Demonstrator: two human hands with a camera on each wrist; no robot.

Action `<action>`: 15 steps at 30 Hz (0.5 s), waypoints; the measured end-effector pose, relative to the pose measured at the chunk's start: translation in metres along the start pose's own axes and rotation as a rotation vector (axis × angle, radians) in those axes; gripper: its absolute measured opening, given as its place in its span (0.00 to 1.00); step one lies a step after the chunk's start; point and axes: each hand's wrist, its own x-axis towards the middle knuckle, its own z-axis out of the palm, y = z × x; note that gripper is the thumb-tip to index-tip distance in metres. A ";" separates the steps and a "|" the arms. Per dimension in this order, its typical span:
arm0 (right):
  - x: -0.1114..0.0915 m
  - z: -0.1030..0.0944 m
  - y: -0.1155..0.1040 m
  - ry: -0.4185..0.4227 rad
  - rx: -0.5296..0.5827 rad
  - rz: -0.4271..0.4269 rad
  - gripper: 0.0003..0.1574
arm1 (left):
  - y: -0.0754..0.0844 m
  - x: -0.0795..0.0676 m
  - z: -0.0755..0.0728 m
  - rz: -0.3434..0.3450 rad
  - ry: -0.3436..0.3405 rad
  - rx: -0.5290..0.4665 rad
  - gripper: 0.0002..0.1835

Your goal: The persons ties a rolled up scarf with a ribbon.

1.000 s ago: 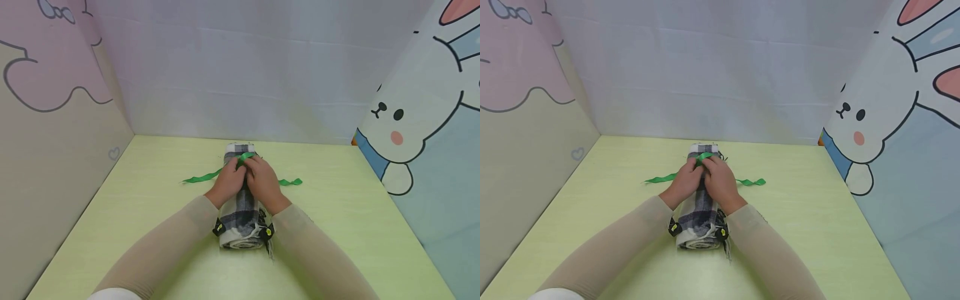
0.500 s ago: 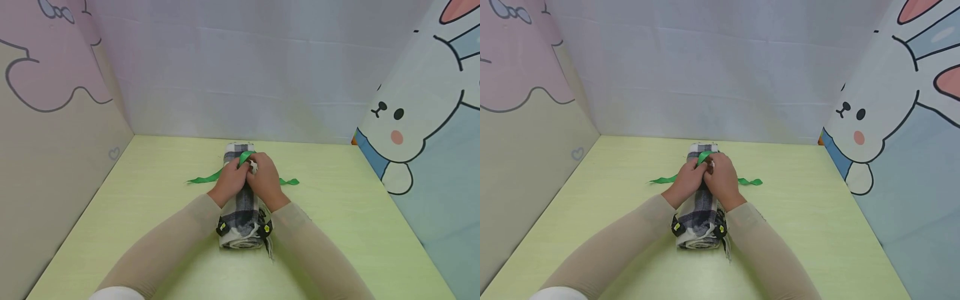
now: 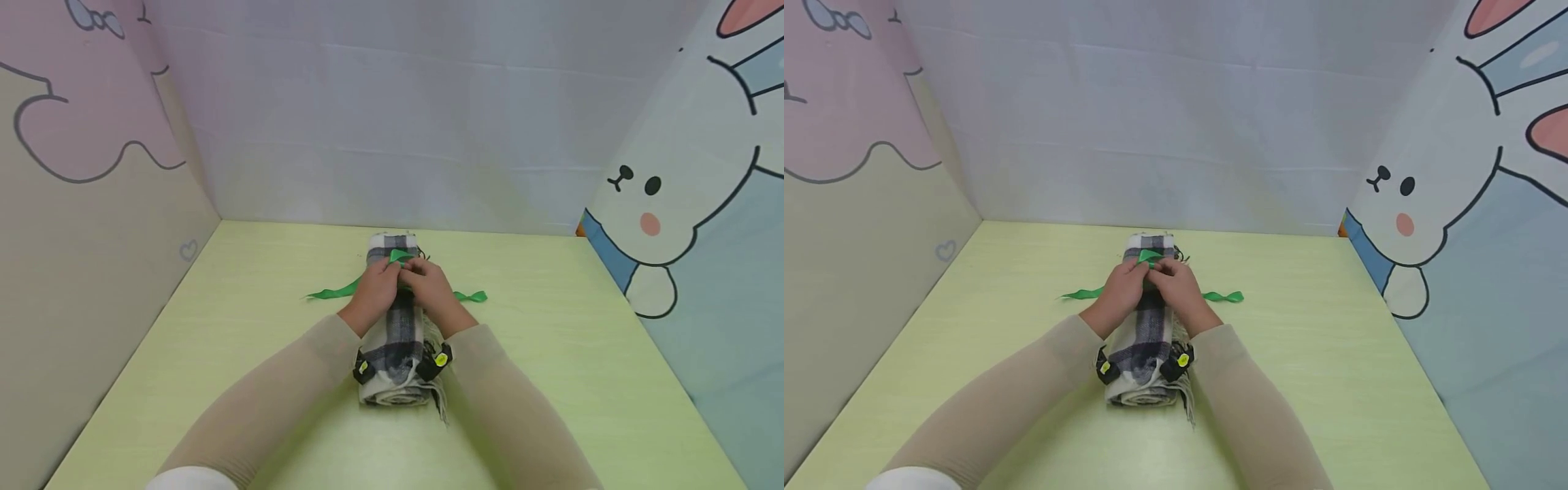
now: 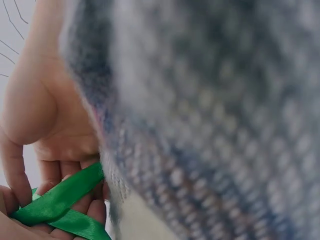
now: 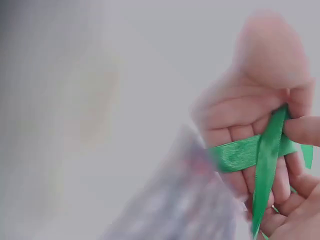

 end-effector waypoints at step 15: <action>0.009 -0.006 -0.001 -0.129 0.554 0.036 0.15 | 0.000 0.002 0.001 -0.024 0.015 -0.039 0.22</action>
